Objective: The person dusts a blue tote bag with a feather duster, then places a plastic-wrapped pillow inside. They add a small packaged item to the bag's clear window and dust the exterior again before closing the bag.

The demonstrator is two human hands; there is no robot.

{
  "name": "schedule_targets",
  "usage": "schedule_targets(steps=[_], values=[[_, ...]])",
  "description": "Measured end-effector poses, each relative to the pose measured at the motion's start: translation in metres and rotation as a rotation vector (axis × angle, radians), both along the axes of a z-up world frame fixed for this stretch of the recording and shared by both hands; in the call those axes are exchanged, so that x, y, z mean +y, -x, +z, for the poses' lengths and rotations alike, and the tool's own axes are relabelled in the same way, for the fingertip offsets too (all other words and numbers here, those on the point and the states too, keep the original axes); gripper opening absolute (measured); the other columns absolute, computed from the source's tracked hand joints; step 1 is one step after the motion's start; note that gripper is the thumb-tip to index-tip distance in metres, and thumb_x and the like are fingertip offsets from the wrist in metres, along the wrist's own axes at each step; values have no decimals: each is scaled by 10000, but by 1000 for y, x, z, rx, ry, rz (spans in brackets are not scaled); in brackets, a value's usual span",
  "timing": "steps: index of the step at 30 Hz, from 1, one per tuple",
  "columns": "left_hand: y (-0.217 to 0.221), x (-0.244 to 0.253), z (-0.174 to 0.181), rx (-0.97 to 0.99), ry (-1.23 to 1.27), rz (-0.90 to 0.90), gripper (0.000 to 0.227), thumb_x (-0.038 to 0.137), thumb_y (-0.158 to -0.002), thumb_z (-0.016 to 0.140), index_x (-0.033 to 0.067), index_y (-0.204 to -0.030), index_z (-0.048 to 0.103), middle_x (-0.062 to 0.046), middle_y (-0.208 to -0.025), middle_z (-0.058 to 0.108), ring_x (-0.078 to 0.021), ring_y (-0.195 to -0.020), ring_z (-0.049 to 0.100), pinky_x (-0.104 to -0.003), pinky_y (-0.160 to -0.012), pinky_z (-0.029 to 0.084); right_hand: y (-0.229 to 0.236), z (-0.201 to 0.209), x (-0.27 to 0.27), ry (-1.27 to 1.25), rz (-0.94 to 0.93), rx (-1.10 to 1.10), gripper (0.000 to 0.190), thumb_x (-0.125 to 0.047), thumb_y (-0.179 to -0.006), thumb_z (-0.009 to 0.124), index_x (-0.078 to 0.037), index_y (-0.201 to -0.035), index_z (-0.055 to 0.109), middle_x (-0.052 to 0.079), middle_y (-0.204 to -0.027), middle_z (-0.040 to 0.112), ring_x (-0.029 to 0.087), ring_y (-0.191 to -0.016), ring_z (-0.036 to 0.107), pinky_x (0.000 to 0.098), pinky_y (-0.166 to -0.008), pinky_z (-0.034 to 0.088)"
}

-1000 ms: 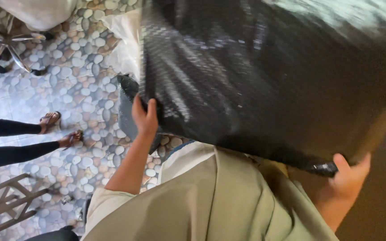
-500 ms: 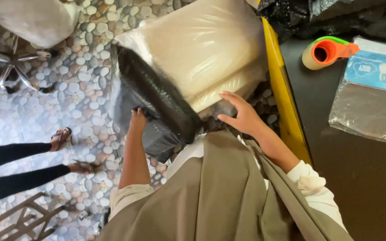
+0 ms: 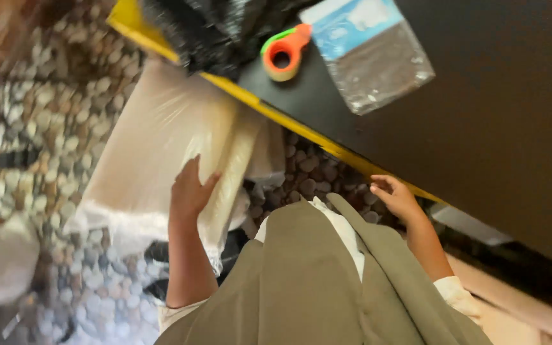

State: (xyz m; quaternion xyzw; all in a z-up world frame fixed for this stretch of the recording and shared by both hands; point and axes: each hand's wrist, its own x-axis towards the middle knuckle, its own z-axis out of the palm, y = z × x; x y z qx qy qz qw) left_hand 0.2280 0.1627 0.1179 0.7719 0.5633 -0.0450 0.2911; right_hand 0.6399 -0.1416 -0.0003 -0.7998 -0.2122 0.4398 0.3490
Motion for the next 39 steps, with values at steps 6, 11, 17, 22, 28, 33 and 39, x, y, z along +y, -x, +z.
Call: schedule_targets(steps=[6,11,17,22,28,33,39], values=[[-199,-29,-40,-114,144,-729,763,518,-977,619,57,-1555,430,-298,-1519,481,-500,-1391,470,-605,-1144,388,-19,19,-83,58,-178,2,525,-204,-883,784,-99,-1379,651,266,-1281,696,373,-1176,684,489,-1018,529],[-310,-77,-43,-87,318,-1010,777,549,-954,646,122,-1568,433,-247,-1532,481,-447,-1412,463,-556,-1152,401,-80,30,-179,98,-417,-214,494,-243,-919,738,-105,-1382,638,246,-1268,698,393,-1217,658,513,-1038,509],[-400,-105,-86,9,403,-1076,784,544,-935,632,140,-1568,407,-154,-1572,463,-319,-1467,424,-464,-1201,355,-187,50,-300,233,-765,-467,620,-301,-929,720,-161,-1497,512,153,-1357,622,319,-1284,587,470,-1061,457],[-468,-134,-100,87,450,-1024,791,522,-917,607,167,-1580,363,-76,-1613,423,-244,-1511,372,-435,-1218,321,-309,46,-400,217,-957,-653,753,-312,-943,717,-133,-1580,359,187,-1472,492,365,-1311,544,498,-1025,442],[-514,-163,-83,112,412,-996,741,525,-917,602,197,-1555,415,-12,-1596,472,-204,-1492,424,-404,-1198,364,-420,27,-482,531,-1183,-692,803,-89,-976,676,-138,-1638,223,133,-1691,102,384,-1532,205,470,-1229,268],[-529,-169,-93,280,368,-890,792,624,-892,555,261,-1575,383,23,-1598,464,-205,-1463,475,-413,-1154,438,-456,-42,-523,959,-1108,-678,703,-302,-1003,703,-155,-1590,346,132,-1334,640,377,-1246,483,505,-900,474],[-555,-200,-90,269,375,-968,707,561,-934,563,238,-1547,419,-7,-1569,502,-204,-1473,451,-398,-1196,375,-455,-59,-539,925,-1009,-1023,151,-175,-948,626,-195,-934,775,102,-969,631,386,-1012,549,518,-759,473]])
